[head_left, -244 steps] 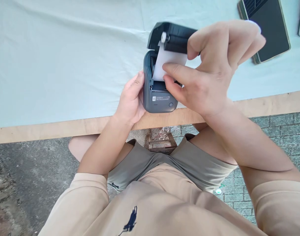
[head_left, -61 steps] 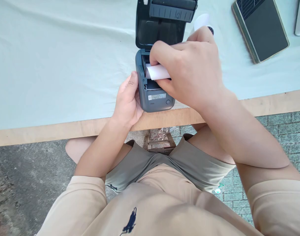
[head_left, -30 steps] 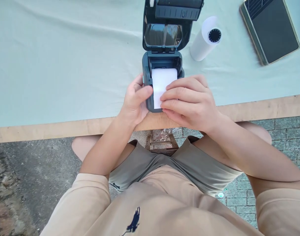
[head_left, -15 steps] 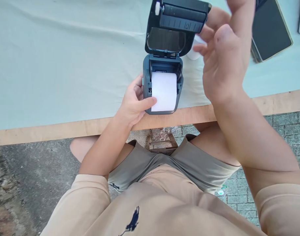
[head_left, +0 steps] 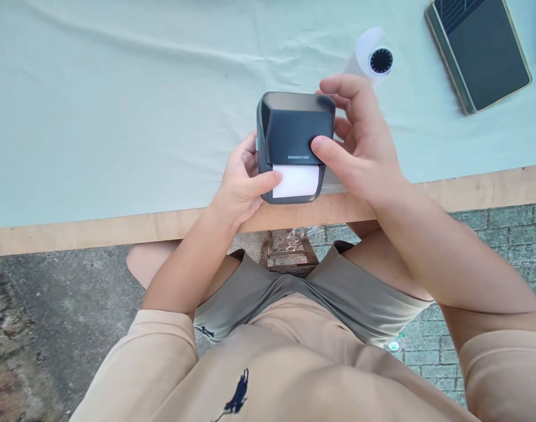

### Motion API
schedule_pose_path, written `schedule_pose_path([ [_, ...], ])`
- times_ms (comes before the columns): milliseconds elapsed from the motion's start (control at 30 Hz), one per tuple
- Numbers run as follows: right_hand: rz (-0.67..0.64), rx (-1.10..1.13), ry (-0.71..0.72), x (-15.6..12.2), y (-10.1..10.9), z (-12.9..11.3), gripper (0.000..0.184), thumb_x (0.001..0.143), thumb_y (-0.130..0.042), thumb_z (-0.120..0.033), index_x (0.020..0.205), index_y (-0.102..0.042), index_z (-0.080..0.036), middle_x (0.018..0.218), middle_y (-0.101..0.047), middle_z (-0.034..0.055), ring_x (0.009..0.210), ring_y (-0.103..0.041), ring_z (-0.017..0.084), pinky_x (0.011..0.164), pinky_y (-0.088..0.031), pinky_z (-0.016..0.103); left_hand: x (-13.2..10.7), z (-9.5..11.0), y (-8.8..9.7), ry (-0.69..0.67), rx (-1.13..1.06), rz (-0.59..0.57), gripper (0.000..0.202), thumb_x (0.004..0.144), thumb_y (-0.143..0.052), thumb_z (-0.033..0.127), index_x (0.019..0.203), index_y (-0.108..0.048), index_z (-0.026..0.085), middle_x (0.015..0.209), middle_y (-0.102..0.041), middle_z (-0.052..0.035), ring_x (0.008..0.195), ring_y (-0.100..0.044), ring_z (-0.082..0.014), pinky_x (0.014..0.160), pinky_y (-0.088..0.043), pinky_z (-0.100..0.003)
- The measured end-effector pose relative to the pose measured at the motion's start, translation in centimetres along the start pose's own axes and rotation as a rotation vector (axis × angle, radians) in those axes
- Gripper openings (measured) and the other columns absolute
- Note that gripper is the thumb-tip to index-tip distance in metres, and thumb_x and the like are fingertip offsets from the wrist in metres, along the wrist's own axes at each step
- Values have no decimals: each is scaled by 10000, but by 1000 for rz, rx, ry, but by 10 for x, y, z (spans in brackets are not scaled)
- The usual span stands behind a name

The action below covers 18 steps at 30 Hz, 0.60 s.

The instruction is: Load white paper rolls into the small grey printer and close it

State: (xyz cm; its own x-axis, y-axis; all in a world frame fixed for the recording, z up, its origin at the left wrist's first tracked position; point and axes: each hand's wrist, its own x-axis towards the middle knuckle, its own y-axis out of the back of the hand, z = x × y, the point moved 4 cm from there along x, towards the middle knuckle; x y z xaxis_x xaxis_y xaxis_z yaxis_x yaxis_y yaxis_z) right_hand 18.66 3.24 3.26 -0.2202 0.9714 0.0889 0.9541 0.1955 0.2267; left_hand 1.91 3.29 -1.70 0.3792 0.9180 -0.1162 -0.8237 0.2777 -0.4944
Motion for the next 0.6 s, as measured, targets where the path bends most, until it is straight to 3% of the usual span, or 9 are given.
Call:
schedule_pose_path([
  [167, -116, 131, -137, 0, -6, 7, 652, 835, -691, -533, 1358, -363, -321, 1195, -599, 26, 1179, -574, 195, 844, -586, 306, -3, 4, -4, 1, -37, 4, 451, 678, -822, 421, 1041, -640, 226, 1031, -748, -18, 1264, -620, -301, 929, -626, -393],
  [367, -120, 173, -126, -1, -8, 6, 715, 789, -727, -561, 1357, -360, -328, 1186, -571, 28, 1043, -606, 178, 824, -579, 298, -4, 8, -11, 18, -109, 53, 341, 819, -712, 414, 1070, -643, 193, 979, -733, -23, 1309, -586, -256, 1063, -551, -371],
  [600, -115, 138, -84, 1, -7, 9, 736, 769, -730, -587, 1352, -365, -326, 1191, -570, 51, 1030, -599, 189, 769, -578, 301, -4, 7, -9, 27, -20, 65, 401, 800, -700, 509, 1073, -653, 218, 1055, -727, -32, 1360, -535, -285, 1066, -548, -389],
])
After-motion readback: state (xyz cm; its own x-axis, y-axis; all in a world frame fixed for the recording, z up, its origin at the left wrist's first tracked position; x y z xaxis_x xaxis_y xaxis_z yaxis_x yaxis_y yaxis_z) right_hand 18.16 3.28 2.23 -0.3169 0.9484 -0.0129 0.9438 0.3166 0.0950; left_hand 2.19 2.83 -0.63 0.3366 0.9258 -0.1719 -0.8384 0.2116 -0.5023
